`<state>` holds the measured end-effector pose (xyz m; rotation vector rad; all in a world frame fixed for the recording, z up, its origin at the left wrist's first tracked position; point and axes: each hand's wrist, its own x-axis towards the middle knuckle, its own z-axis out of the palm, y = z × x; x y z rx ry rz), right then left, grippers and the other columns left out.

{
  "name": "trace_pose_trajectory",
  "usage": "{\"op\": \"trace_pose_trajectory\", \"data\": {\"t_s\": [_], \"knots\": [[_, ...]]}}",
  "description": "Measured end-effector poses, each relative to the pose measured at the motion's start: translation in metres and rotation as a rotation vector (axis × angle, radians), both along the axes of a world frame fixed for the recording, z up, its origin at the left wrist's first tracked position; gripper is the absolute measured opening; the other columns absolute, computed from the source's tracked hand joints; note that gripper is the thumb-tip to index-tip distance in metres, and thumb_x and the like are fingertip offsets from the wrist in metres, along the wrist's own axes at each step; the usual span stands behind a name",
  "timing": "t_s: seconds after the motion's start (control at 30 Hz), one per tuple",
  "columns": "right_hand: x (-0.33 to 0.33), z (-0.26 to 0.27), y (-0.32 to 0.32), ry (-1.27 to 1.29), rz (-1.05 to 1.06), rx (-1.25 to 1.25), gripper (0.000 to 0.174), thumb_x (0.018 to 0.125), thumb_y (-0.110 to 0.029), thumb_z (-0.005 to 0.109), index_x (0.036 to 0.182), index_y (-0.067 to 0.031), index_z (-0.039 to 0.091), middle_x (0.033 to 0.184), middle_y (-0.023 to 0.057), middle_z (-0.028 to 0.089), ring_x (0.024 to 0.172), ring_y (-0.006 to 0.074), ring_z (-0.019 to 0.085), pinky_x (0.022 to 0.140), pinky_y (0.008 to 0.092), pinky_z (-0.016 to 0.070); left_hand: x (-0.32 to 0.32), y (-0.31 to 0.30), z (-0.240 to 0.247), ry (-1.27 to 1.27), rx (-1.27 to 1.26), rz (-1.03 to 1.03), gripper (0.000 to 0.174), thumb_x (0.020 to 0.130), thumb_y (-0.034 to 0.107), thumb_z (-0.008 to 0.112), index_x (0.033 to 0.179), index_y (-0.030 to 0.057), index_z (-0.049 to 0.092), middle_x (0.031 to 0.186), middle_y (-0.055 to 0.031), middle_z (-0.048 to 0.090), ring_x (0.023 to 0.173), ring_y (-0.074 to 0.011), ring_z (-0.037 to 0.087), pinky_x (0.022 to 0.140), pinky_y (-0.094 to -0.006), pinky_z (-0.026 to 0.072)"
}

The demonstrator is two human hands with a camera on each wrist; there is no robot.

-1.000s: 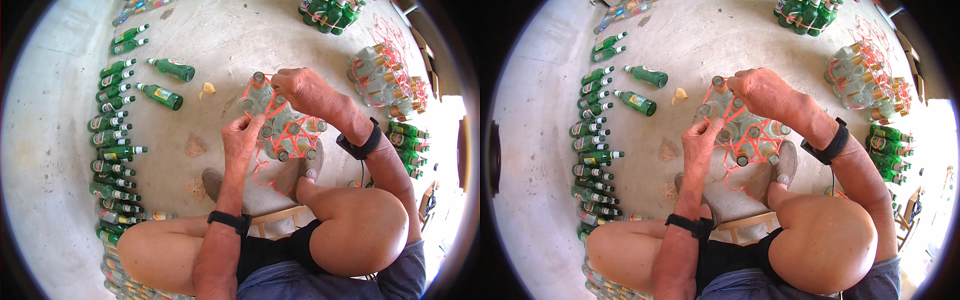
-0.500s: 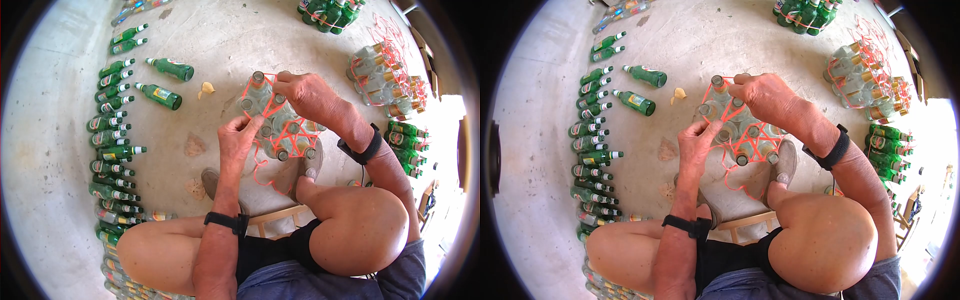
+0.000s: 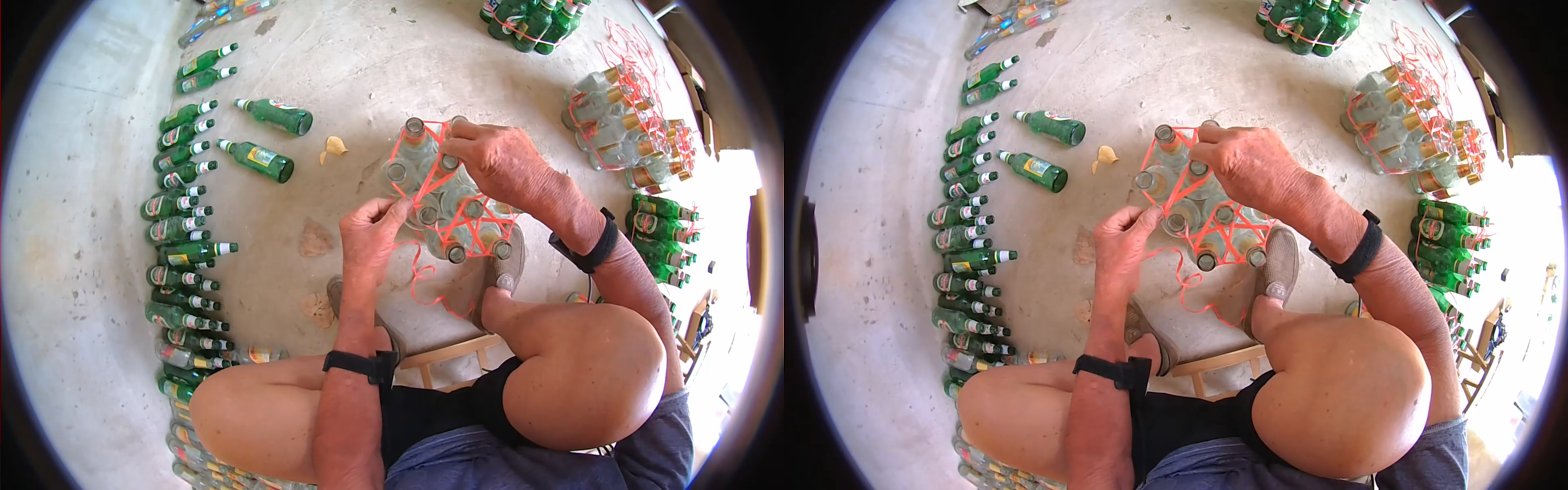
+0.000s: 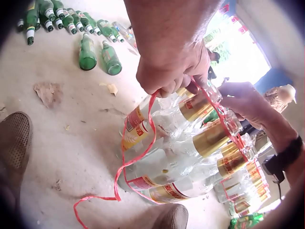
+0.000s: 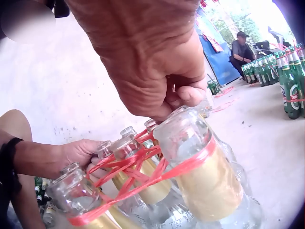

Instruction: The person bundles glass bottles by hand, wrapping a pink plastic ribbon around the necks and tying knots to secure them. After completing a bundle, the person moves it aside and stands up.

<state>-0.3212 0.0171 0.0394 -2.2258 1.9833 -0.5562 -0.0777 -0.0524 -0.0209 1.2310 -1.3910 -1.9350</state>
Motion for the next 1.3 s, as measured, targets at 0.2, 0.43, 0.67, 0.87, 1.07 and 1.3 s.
{"op": "trace_pose_trajectory", "data": {"t_s": [0.2,0.43,0.67,0.87,1.07,1.3], "knots": [[0.003,-0.001,0.006,0.025,-0.011,-0.027,0.027,0.082,0.003,0.064,0.108,-0.0048,0.065,0.1,0.0097,0.063,0.089,0.0305,0.068,0.071,0.0426,0.0595,0.006,-0.001,-0.008,-0.004,-0.054,-0.009,0.014,0.092,0.01,0.082,0.087,-0.0016,0.077,0.077,0.0055,0.064,0.069,-0.0032,0.051,0.06,-0.0235,0.0402],[0.032,0.013,0.026,0.095,-0.088,-0.025,0.065,0.081,-0.021,0.078,0.138,0.0001,0.057,0.126,0.0137,0.06,0.112,0.0323,0.06,0.093,0.0451,0.0506,0.003,0.0,-0.001,-0.129,-0.207,-0.011,0.015,0.093,0.01,0.081,0.085,-0.0015,0.076,0.07,0.0075,0.06,0.064,-0.002,0.047,0.055,-0.0232,0.0379],[0.04,0.003,0.028,0.09,-0.154,0.004,0.082,0.077,-0.032,0.084,0.146,0.0005,0.052,0.133,0.015,0.057,0.12,0.0334,0.056,0.102,0.0468,0.0449,-0.001,0.0,-0.001,-0.135,-0.313,0.032,0.017,0.093,0.009,0.079,0.083,-0.0029,0.073,0.067,0.0085,0.056,0.063,-0.0013,0.046,0.052,-0.0241,0.036],[0.044,-0.001,0.029,0.099,-0.189,0.012,0.075,0.082,-0.026,0.079,0.146,-0.0001,0.051,0.133,0.0152,0.056,0.12,0.0329,0.055,0.1,0.0473,0.0462,0.0,-0.004,0.005,-0.163,-0.408,0.054,0.015,0.092,0.007,0.078,0.083,-0.0039,0.073,0.065,0.0086,0.054,0.061,-0.0011,0.044,0.051,-0.0246,0.0349],[0.043,-0.002,0.027,0.104,-0.194,0.017,0.07,0.083,-0.024,0.076,0.145,-0.0002,0.052,0.134,0.0154,0.055,0.12,0.0327,0.055,0.099,0.048,0.0472,0.002,-0.008,-0.001,-0.171,-0.467,0.059,0.015,0.092,0.007,0.078,0.083,-0.0044,0.073,0.063,0.0077,0.054,0.06,-0.0012,0.044,0.05,-0.025,0.036],[0.043,-0.001,0.028,0.107,-0.189,0.042,0.069,0.084,-0.023,0.075,0.144,0.0,0.052,0.133,0.0149,0.055,0.122,0.0324,0.054,0.099,0.0481,0.0471,0.007,-0.01,0.002,-0.205,-0.474,0.069,0.015,0.091,0.007,0.079,0.084,-0.0044,0.073,0.063,0.0066,0.055,0.061,-0.002,0.046,0.051,-0.0254,0.0379]]}}
